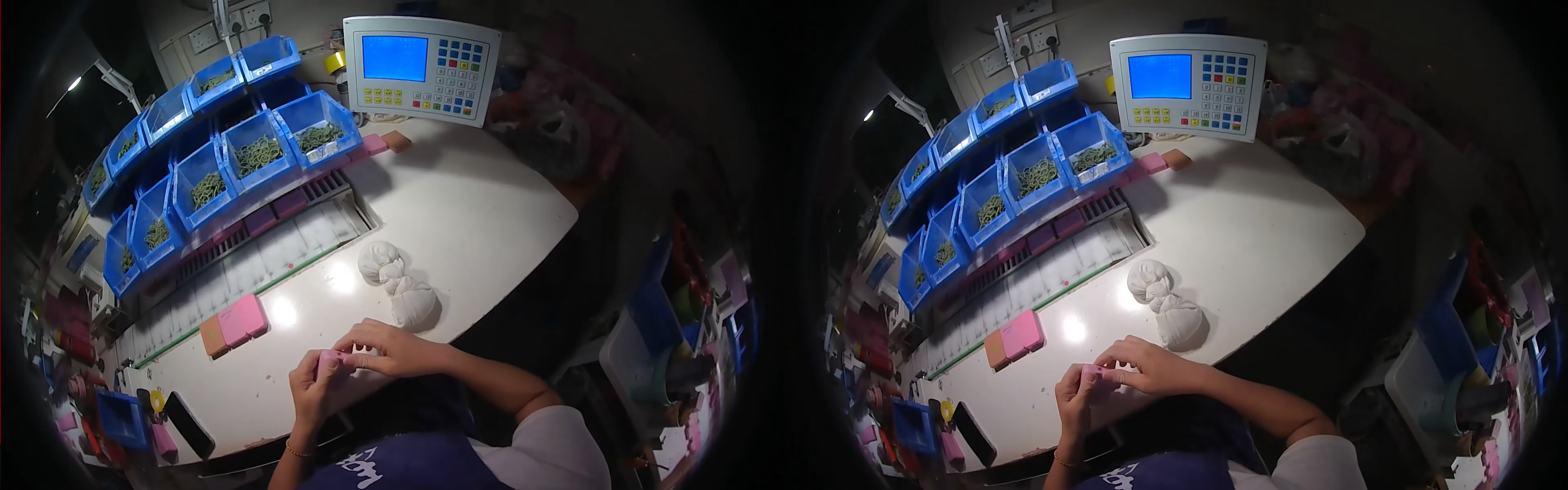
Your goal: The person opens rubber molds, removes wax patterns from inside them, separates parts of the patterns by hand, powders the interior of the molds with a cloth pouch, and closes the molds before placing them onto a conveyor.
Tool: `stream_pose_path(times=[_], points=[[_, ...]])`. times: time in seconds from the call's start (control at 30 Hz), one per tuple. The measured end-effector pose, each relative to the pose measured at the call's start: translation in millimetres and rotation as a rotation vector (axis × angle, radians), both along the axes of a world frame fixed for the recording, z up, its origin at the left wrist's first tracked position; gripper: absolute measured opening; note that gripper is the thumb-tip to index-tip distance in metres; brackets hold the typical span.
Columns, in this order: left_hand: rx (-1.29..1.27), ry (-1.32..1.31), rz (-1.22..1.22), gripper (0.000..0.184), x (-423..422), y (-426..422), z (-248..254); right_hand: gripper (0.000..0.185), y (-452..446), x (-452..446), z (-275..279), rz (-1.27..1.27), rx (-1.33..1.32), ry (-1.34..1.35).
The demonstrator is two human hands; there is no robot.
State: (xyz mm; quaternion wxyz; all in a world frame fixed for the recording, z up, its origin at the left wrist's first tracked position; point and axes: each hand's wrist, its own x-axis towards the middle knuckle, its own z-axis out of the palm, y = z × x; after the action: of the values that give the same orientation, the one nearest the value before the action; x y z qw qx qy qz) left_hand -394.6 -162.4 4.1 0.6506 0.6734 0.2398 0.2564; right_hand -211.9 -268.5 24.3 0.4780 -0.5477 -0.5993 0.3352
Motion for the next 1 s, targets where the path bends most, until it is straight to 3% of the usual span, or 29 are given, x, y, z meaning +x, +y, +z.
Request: stream_pose_path(times=[0.1,0.17,0.23,0.3,0.37,0.43,0.5,0.53,0.6,0.67,0.77,0.8,0.83,0.87,0.97,1.0], points=[[-0.194,-0.050,0.075,0.025,-1,-1,4,0.030,-2,36,9,-0.121,0.186,-0.204],[-0.038,0.101,0.170,0.026,-21,26,-8,0.035,-4,92,32,-0.549,0.276,-0.178],[0.142,0.336,0.175,0.026,-40,45,5,0.037,1,172,62,-0.873,0.548,-0.361],[0.266,0.477,0.308,0.028,-61,60,0,0.047,3,241,93,-1.239,0.488,-0.387],[0.395,0.606,0.437,0.033,-68,58,-3,0.054,9,305,107,-1.301,0.676,-0.486],[0.846,0.657,0.571,0.049,-72,47,2,0.060,14,327,120,-1.313,0.561,-0.435],[0.848,0.685,0.509,0.055,-77,39,1,0.077,18,339,128,-1.164,0.376,-0.297],[0.851,0.716,0.446,0.062,-80,37,1,0.077,21,339,128,-1.152,0.378,-0.294],[0.812,0.697,0.471,0.060,-81,36,-2,0.082,36,336,123,-1.383,0.304,-0.379],[0.778,0.670,0.496,0.057,-87,32,-3,0.076,40,361,107,-1.214,0.542,-0.428],[0.883,0.622,0.546,0.051,-93,44,-9,0.066,39,360,110,-1.161,0.443,-0.250],[0.839,0.626,0.583,0.050,-93,48,-5,0.065,35,389,100,-1.197,0.383,-0.395],[0.734,0.608,0.610,0.048,-94,54,1,0.072,31,395,93,-1.167,0.358,-0.362],[0.673,0.599,0.656,0.047,-96,62,7,0.076,29,394,76,-1.373,0.408,-0.644],[0.687,0.559,0.775,0.043,-95,108,13,0.074,21,260,59,-1.215,0.526,-0.818],[0.701,0.540,0.801,0.041,-91,126,14,0.076,17,206,49,-1.132,0.411,-0.762]])
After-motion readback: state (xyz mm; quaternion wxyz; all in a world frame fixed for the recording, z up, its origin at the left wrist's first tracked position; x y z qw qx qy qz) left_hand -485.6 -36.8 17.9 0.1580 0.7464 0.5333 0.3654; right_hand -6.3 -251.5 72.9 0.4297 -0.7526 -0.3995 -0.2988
